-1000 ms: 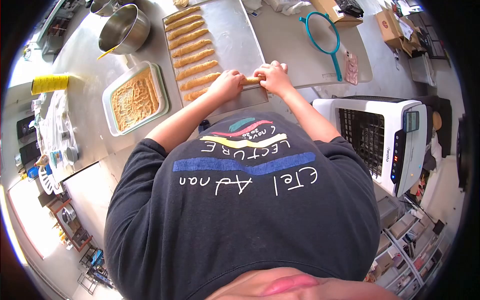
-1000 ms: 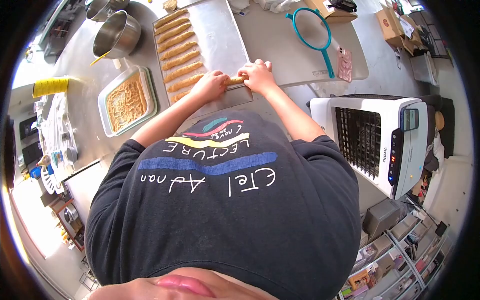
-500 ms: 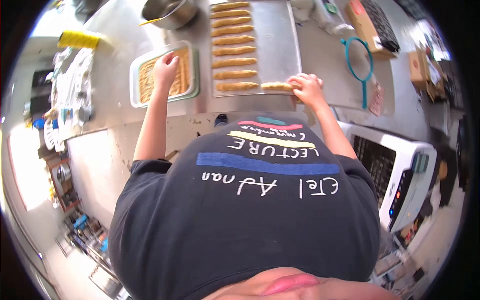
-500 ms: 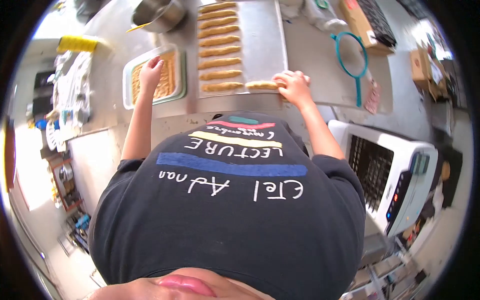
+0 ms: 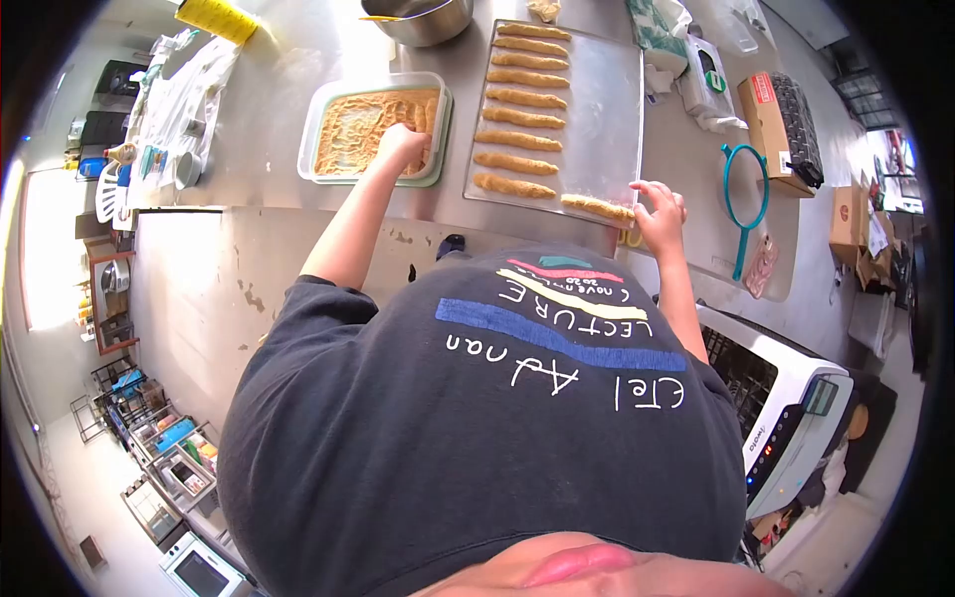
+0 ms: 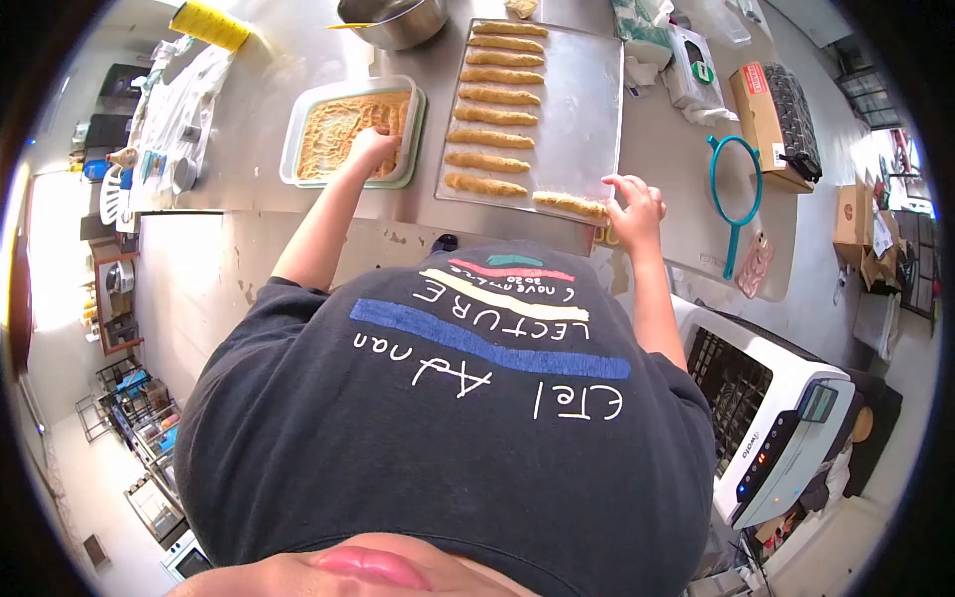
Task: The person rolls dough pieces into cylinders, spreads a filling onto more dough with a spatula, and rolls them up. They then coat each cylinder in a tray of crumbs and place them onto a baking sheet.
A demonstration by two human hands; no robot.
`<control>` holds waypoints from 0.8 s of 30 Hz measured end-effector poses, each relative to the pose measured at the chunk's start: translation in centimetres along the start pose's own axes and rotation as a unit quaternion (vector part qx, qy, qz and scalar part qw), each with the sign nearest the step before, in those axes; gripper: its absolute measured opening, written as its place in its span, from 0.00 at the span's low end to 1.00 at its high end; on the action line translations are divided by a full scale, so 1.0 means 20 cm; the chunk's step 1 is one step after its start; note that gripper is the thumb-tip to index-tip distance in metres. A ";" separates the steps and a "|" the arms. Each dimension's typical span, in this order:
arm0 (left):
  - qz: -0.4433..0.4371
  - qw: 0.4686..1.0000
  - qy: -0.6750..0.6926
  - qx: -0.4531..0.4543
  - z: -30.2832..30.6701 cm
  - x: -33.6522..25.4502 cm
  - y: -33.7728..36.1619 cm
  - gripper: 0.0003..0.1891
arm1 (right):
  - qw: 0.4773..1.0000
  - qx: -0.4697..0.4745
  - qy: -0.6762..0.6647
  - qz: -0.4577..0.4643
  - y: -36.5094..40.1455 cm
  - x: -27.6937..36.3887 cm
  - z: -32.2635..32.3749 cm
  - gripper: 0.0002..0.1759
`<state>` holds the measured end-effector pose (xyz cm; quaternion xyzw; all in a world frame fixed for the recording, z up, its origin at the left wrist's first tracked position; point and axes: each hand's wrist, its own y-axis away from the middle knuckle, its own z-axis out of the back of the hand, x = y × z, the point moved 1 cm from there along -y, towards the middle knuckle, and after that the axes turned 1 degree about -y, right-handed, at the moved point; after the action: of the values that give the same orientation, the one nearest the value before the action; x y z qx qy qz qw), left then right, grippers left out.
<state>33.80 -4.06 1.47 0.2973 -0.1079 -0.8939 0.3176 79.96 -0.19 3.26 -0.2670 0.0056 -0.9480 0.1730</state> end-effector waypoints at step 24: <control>-0.028 0.718 0.580 0.385 0.41 0.20 -0.02 0.26 | 0.999 -0.039 -0.030 0.004 -0.17 0.56 -0.22 0.17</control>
<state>26.09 -6.25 6.06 0.8567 -0.2289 -0.4369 0.1513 67.75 -1.11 5.56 -0.3021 0.0387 -0.9379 0.1659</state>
